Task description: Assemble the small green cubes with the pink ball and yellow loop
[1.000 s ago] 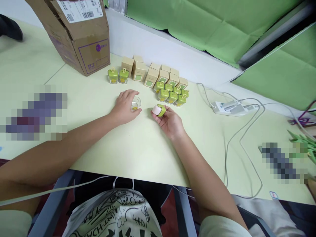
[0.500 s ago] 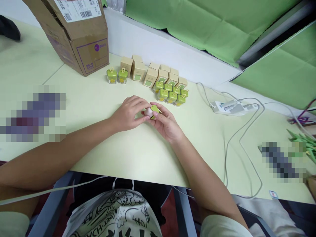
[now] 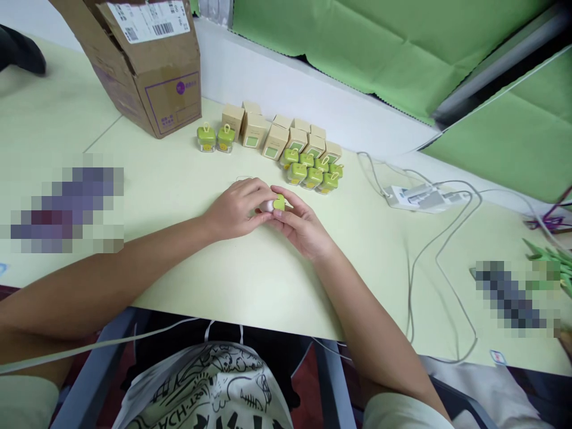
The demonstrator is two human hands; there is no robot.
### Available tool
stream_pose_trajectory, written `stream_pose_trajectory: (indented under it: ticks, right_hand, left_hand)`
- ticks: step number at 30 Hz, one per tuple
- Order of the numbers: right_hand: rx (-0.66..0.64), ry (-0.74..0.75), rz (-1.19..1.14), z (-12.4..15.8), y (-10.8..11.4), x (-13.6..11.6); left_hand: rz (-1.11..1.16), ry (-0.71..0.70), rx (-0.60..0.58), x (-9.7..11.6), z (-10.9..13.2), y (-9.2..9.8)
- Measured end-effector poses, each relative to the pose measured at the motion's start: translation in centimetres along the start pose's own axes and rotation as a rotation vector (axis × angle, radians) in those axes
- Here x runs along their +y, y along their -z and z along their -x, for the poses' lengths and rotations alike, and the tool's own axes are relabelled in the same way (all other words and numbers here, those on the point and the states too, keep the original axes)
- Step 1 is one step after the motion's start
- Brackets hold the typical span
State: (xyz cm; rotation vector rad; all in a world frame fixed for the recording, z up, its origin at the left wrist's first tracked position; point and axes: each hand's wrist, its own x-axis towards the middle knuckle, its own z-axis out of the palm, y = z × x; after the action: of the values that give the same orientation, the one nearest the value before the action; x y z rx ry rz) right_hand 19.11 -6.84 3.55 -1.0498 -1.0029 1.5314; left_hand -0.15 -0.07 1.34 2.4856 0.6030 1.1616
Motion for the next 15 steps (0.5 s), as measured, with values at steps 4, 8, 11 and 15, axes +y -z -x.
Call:
stream_pose_trajectory:
  ticks: [4, 8, 11, 15]
  right_hand:
    - [0.007, 0.003, 0.014, 0.0, -0.3, 0.1]
    - [-0.006, 0.008, -0.005, -0.2, -0.6, 0.6]
    - [0.006, -0.001, -0.006, -0.2, -0.9, 1.0]
    - [0.021, 0.001, 0.008, -0.2, -1.3, 1.4]
  left_hand:
    - [-0.054, -0.015, -0.019, 0.3, -0.1, 0.1]
    - [-0.041, -0.030, -0.018, 0.5, -0.2, 0.1]
    - [-0.026, -0.014, -0.034, 0.5, -0.2, 0.0]
    - [-0.028, -0.032, -0.019, 0.5, -0.2, -0.2]
